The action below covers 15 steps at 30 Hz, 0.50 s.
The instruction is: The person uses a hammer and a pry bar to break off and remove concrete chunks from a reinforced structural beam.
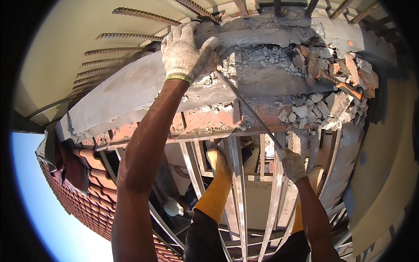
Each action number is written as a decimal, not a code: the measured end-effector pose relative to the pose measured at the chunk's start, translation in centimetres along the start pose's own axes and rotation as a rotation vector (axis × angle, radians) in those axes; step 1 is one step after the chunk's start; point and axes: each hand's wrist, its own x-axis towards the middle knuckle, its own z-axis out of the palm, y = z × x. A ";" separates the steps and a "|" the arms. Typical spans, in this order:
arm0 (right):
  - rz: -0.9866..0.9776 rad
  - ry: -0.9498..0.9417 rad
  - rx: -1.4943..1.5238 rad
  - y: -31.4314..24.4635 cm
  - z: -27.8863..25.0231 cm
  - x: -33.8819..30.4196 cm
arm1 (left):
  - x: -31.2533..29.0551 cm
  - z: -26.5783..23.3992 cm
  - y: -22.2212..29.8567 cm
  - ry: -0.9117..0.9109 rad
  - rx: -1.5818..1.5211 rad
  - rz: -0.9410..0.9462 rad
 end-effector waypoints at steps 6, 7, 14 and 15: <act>0.042 0.023 0.084 -2.6 -0.3 -3.0 | -0.5 4.8 1.0 -0.195 0.165 0.035; 0.044 0.006 0.095 -4.2 -1.1 -4.3 | -2.2 5.8 1.2 0.026 0.163 0.050; 0.062 0.101 0.046 0.1 -1.9 -12.0 | -7.6 7.6 3.9 0.165 0.022 -0.035; 0.066 0.110 0.032 0.7 -2.2 -13.1 | -8.5 8.1 3.3 0.146 0.070 -0.026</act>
